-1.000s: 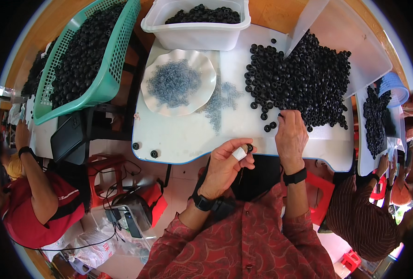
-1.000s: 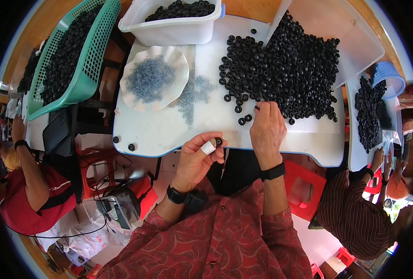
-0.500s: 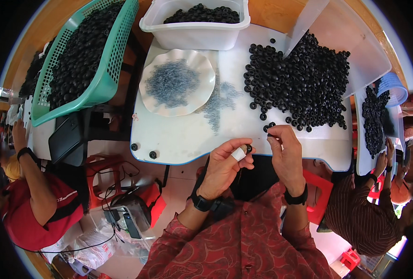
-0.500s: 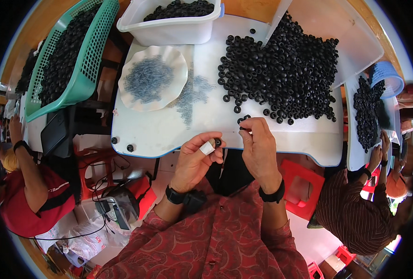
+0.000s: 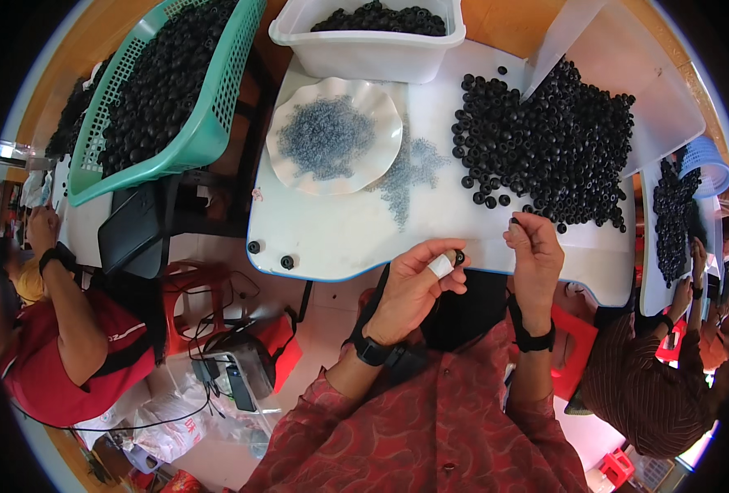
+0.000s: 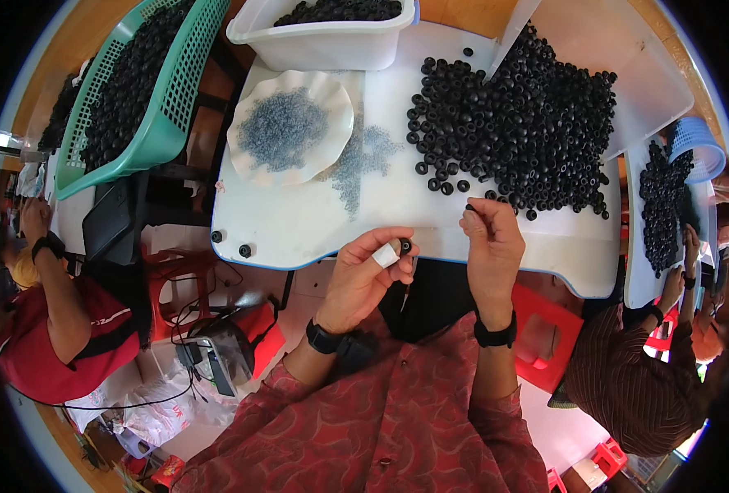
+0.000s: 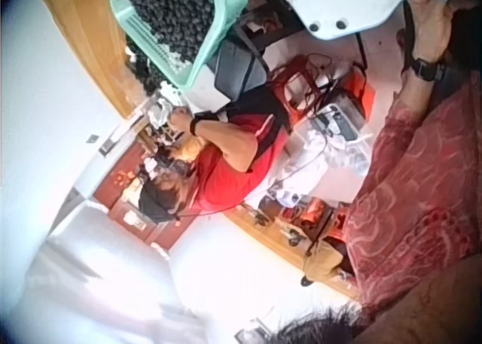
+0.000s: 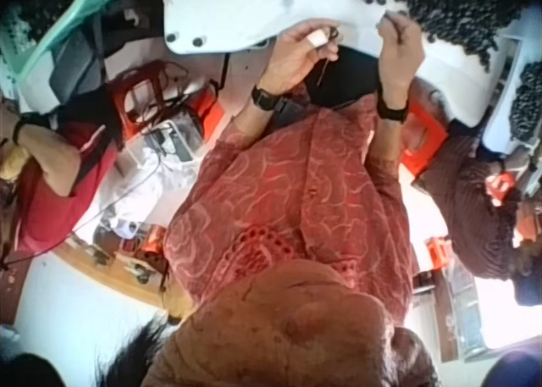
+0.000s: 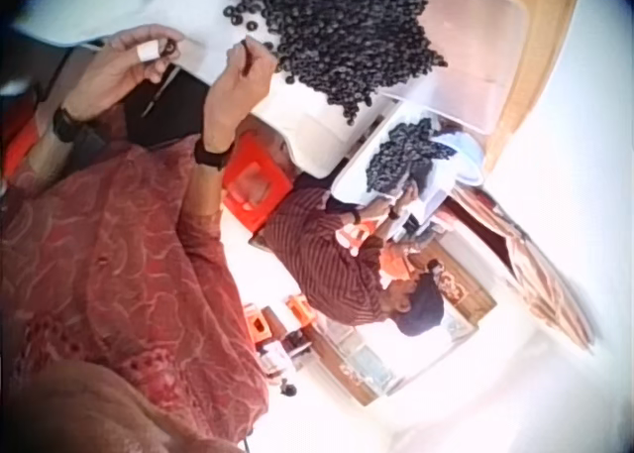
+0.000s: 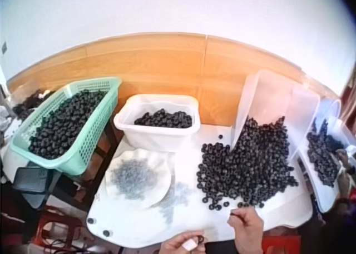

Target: Assembling small components by inserting metal pins into black plastic parts and placing them into containers.

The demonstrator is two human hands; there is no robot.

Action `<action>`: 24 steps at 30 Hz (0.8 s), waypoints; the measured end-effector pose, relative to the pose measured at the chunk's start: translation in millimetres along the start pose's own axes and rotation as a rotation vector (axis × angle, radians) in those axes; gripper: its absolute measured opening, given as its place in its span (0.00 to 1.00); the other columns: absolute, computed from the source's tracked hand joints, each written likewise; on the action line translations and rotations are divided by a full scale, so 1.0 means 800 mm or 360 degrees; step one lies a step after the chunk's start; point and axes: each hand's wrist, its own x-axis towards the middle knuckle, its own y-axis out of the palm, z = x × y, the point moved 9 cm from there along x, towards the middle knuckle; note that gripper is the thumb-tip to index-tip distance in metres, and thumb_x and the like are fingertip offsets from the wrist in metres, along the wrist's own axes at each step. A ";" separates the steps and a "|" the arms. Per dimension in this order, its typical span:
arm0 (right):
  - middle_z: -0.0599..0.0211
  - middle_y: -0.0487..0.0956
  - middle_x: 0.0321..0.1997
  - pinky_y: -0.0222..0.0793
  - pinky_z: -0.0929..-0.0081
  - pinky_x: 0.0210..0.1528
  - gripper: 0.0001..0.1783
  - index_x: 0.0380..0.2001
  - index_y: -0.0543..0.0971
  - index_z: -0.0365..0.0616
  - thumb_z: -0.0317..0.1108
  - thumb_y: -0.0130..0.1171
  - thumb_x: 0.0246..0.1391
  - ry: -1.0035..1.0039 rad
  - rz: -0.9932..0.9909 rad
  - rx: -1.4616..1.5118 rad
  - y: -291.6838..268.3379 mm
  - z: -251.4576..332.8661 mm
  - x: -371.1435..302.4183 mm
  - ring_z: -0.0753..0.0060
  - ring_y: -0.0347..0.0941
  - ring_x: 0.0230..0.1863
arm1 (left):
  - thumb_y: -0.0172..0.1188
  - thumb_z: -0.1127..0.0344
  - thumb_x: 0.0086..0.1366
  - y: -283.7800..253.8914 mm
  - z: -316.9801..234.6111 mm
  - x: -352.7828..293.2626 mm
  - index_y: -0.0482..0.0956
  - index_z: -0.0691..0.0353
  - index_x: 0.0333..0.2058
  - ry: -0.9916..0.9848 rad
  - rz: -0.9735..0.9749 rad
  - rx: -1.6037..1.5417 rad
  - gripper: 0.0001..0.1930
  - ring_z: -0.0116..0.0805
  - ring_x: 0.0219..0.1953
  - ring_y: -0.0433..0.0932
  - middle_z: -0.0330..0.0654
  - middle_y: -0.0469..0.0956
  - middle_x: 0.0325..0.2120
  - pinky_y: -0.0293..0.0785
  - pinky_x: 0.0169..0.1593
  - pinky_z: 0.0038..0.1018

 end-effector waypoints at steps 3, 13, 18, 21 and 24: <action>0.69 0.77 0.35 0.72 0.81 0.38 0.10 0.44 0.76 0.36 0.23 0.56 0.58 0.0218 0.0036 0.0403 0.004 -0.003 -0.010 0.80 0.74 0.33 | 0.51 0.72 0.68 0.001 -0.001 0.001 0.73 0.70 0.51 -0.0001 0.0007 -0.0029 0.14 0.30 0.34 0.78 0.50 0.78 0.38 0.79 0.38 0.26; 0.60 0.80 0.40 0.71 0.82 0.37 0.15 0.48 0.75 0.33 0.28 0.57 0.60 0.0445 0.0320 0.1037 0.032 -0.006 -0.038 0.78 0.76 0.33 | 0.51 0.73 0.68 0.000 0.000 0.001 0.73 0.70 0.50 0.0015 0.0016 -0.0087 0.13 0.30 0.34 0.78 0.51 0.78 0.39 0.79 0.38 0.26; 0.59 0.80 0.40 0.71 0.83 0.37 0.14 0.47 0.75 0.33 0.28 0.57 0.59 0.0509 0.0398 0.1144 0.042 -0.004 -0.047 0.78 0.76 0.33 | 0.52 0.72 0.68 0.001 -0.002 0.000 0.74 0.70 0.50 0.0018 0.0028 -0.0109 0.14 0.30 0.35 0.79 0.51 0.78 0.40 0.79 0.38 0.26; 0.59 0.80 0.40 0.71 0.83 0.36 0.13 0.46 0.76 0.33 0.27 0.57 0.59 0.0537 0.0411 0.1151 0.044 -0.003 -0.051 0.78 0.76 0.33 | 0.53 0.72 0.68 0.002 -0.003 0.000 0.73 0.70 0.51 0.0036 0.0062 -0.0144 0.14 0.28 0.35 0.80 0.50 0.78 0.41 0.81 0.39 0.26; 0.62 0.79 0.39 0.69 0.82 0.37 0.12 0.45 0.77 0.33 0.25 0.58 0.58 0.0522 0.0398 0.1136 0.045 -0.003 -0.054 0.79 0.74 0.33 | 0.53 0.72 0.68 0.004 -0.004 -0.001 0.73 0.71 0.51 0.0029 0.0076 -0.0166 0.15 0.28 0.35 0.80 0.50 0.79 0.41 0.82 0.40 0.26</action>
